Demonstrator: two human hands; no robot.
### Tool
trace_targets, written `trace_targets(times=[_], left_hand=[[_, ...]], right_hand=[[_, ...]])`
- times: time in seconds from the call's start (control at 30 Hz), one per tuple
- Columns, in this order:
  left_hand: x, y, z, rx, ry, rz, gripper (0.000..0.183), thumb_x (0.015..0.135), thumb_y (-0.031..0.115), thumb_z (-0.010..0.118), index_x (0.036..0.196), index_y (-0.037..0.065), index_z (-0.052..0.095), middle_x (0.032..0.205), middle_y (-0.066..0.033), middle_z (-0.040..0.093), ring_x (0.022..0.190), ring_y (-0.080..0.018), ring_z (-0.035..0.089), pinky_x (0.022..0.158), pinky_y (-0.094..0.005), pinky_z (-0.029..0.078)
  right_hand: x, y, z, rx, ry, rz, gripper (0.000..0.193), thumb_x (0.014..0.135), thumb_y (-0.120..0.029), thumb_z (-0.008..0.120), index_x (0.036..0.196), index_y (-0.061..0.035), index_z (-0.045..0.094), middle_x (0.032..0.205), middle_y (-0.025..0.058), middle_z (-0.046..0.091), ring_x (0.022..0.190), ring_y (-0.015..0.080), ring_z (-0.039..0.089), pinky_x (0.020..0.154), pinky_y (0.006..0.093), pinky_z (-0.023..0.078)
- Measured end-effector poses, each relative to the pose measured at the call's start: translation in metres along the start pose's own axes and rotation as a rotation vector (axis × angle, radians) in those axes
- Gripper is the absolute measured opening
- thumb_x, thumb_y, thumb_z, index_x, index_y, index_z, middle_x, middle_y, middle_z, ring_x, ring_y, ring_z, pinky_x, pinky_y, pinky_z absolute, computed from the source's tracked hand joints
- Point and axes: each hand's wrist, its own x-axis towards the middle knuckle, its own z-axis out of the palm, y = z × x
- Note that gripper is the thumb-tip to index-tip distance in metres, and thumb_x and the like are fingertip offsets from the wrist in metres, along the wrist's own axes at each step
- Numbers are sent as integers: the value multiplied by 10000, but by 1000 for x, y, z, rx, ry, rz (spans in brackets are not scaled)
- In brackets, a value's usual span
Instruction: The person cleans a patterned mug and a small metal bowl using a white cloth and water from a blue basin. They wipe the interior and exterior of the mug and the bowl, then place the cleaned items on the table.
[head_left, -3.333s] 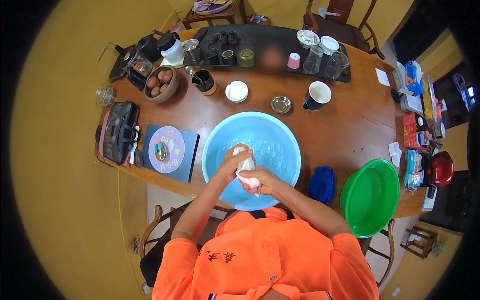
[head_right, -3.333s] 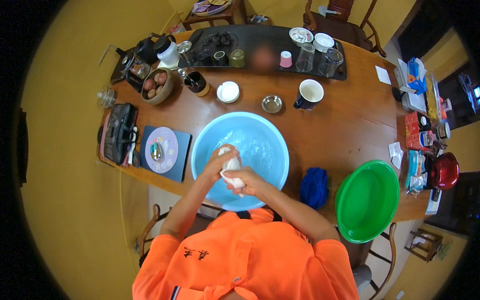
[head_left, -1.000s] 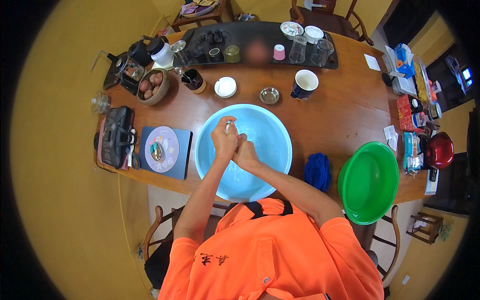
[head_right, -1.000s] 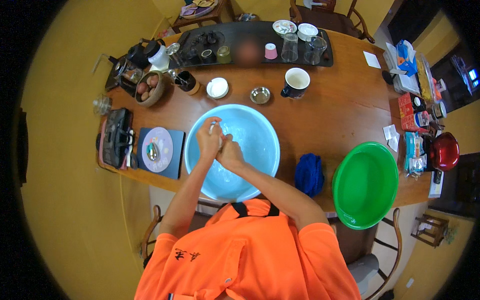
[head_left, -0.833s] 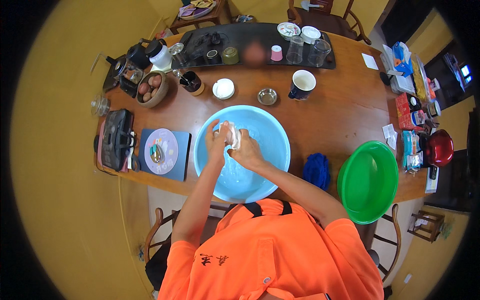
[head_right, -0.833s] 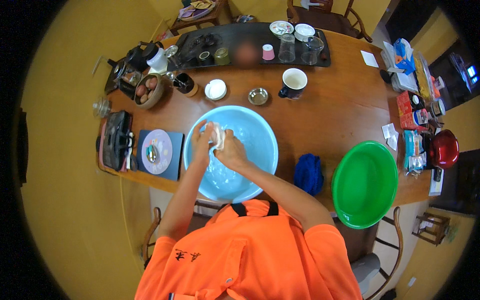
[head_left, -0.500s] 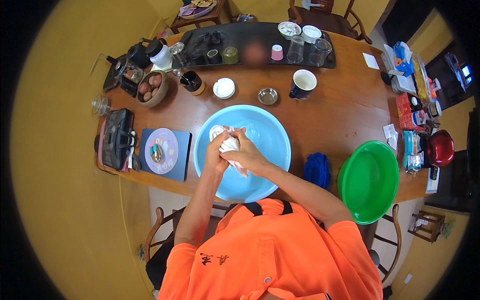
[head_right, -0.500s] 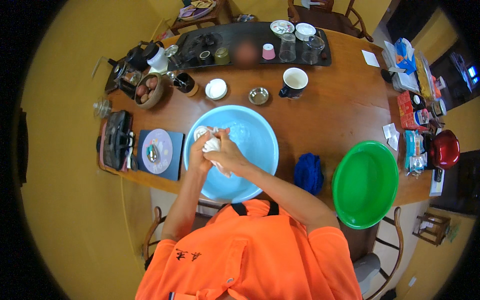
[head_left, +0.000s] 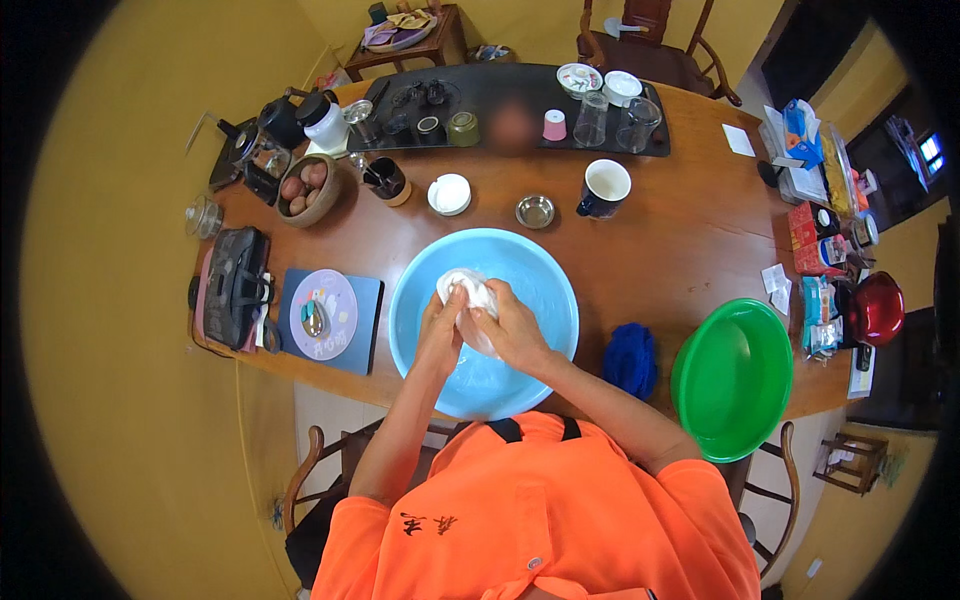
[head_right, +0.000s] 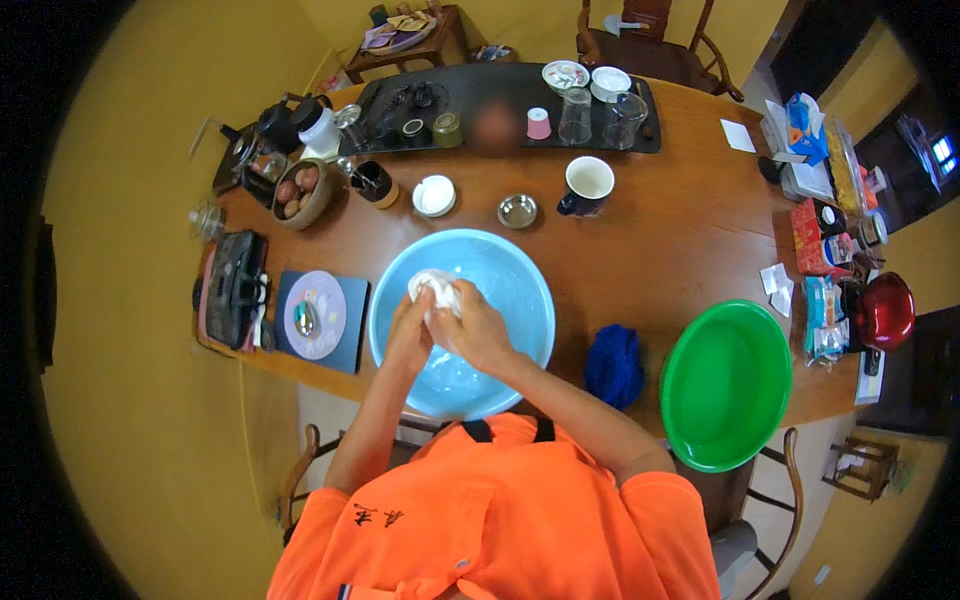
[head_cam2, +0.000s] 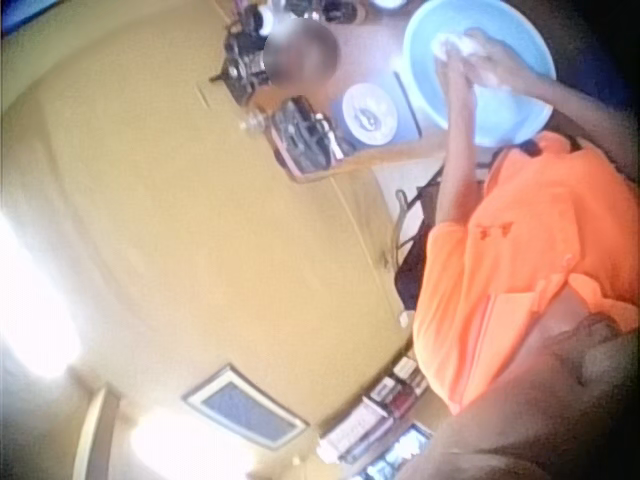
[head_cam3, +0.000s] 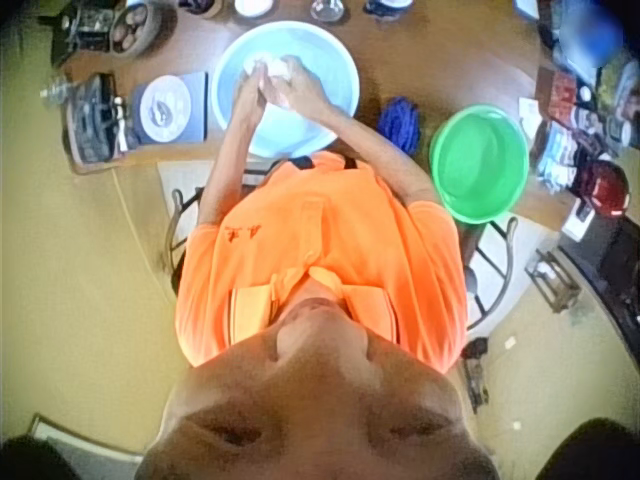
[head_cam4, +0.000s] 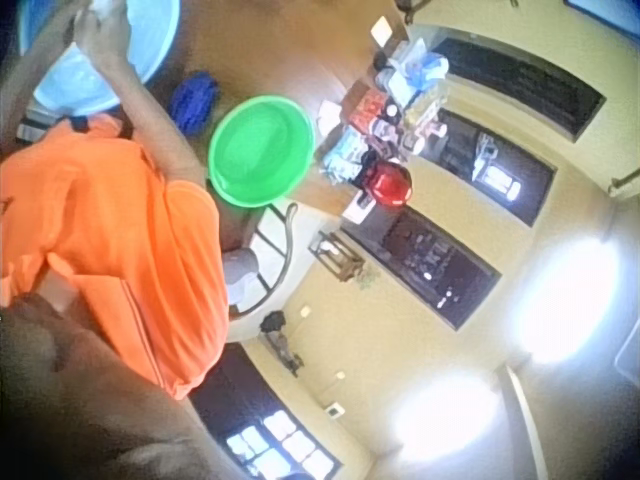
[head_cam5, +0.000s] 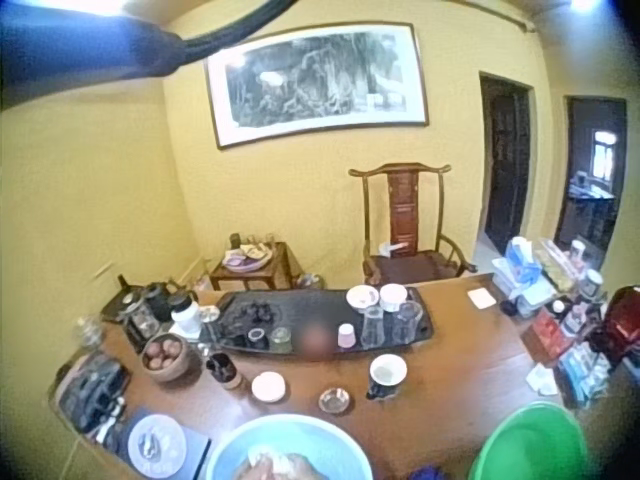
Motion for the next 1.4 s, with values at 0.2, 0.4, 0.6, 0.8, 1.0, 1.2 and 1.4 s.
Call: trace_targets(times=[0.2, 0.4, 0.6, 0.8, 1.0, 1.2, 1.4], left_hand=[[-10, 6, -3, 247, 47, 226, 355, 931, 250, 617, 1209, 32, 579, 1091, -46, 627, 1008, -123, 573, 889, -280, 444], [-20, 20, 6, 79, -40, 302, 417, 863, 129, 688, 1242, 17, 555, 1121, -54, 624, 1048, -141, 573, 897, -275, 459], [-28, 48, -12, 323, -153, 188, 443, 817, 24, 678, 1243, 3, 557, 1114, -78, 635, 995, -140, 604, 838, -278, 491], [-34, 71, -28, 646, -74, 331, 332, 851, 43, 627, 1181, 16, 615, 1035, -57, 649, 948, -118, 602, 779, -256, 490], [-46, 31, 7, -73, -264, 183, 427, 976, 293, 454, 1323, 48, 496, 1250, -111, 553, 1116, -176, 546, 933, -289, 440], [-67, 3, 27, -312, -418, -86, 672, 943, 569, 345, 1306, 17, 468, 1264, -185, 546, 1124, -275, 563, 897, -377, 495], [-55, -3, 19, -328, -240, -227, 490, 964, 423, 410, 1153, -1, 566, 1046, -139, 647, 884, -222, 652, 765, -348, 535]], right_hand=[[-5, -19, -5, -162, -3, -142, 560, 884, -314, 608, 1278, 14, 383, 1167, 291, 499, 926, 460, 582, 795, 465, 486], [1, -14, -15, 68, 7, -156, 439, 900, -270, 608, 1214, 16, 498, 1105, 239, 583, 924, 370, 616, 798, 407, 491], [2, -23, -39, -94, 186, -313, 340, 907, -220, 575, 1139, 28, 559, 1003, 221, 634, 888, 345, 635, 738, 404, 501], [-4, -49, -62, 899, -441, 277, 357, 951, -273, 533, 1104, 50, 554, 787, 161, 646, 581, 198, 637, 487, 310, 504], [-22, -22, -34, 1527, -808, 465, 549, 955, -439, 392, 1136, 66, 514, 783, 224, 613, 626, 357, 621, 551, 423, 503], [-42, -7, -14, 1549, -697, 322, 541, 913, -419, 478, 1172, 56, 493, 846, 240, 625, 703, 429, 626, 658, 478, 512], [-44, -17, -16, 993, -473, 311, 350, 971, -296, 494, 935, 17, 648, 790, 109, 667, 714, 179, 655, 586, 293, 517]])
